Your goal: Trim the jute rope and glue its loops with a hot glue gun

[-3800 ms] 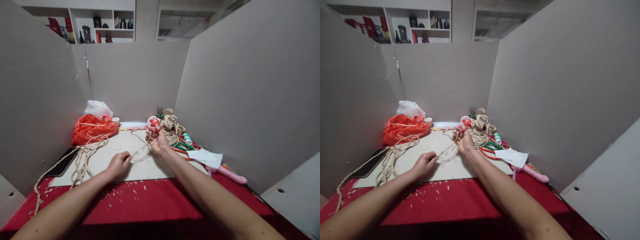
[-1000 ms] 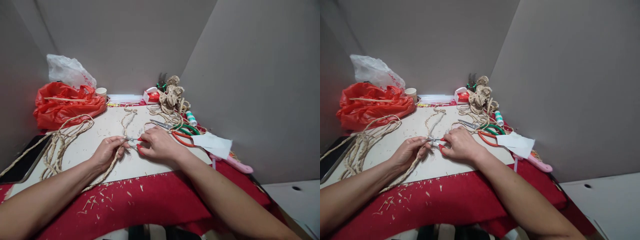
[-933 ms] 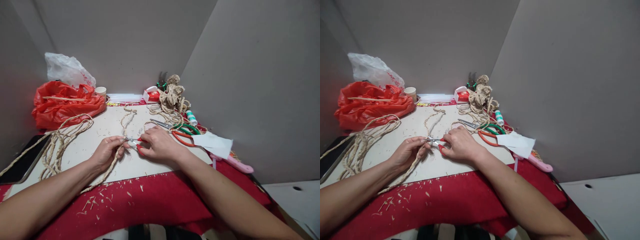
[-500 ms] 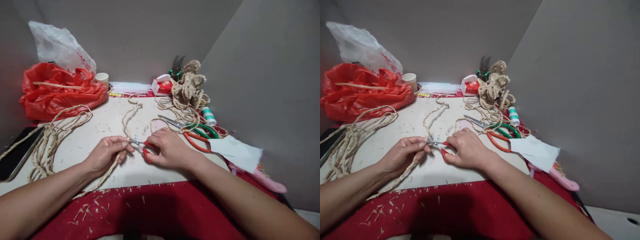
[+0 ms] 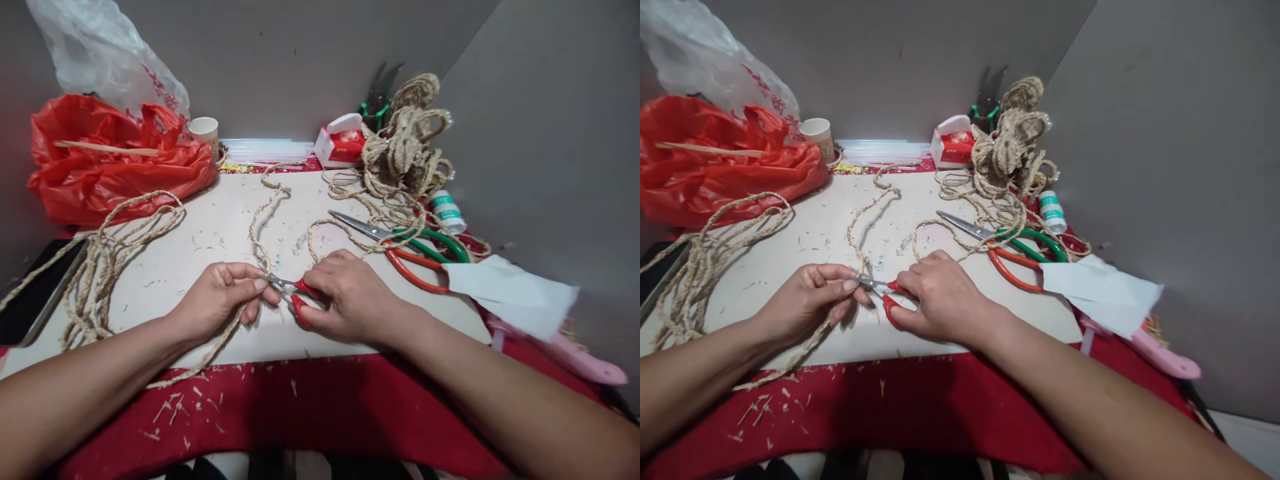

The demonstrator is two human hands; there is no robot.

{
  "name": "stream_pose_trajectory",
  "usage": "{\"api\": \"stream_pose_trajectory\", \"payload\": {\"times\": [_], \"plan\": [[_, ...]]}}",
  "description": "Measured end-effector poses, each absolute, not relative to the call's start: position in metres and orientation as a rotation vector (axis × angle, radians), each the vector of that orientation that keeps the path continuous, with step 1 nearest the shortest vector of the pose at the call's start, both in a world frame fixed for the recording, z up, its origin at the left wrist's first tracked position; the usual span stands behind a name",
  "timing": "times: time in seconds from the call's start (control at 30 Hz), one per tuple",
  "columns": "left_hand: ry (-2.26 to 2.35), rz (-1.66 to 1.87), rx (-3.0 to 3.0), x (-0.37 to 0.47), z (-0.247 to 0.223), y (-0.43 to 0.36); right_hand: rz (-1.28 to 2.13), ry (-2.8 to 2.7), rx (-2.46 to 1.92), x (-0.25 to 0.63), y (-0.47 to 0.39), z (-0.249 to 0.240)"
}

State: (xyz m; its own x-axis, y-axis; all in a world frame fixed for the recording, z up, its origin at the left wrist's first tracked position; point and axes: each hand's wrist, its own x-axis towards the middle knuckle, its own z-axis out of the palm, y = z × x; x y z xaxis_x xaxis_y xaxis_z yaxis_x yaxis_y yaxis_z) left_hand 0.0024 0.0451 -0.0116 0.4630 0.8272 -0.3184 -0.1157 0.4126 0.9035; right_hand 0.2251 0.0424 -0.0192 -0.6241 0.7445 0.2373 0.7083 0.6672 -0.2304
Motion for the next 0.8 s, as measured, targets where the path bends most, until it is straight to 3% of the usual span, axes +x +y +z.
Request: {"api": "stream_pose_trajectory", "payload": {"times": [0.8], "plan": [[0.801, 0.7, 0.876, -0.003, -0.009, 0.053, 0.173, -2.674, -0.976, 0.231, 0.042, -0.002]]}}
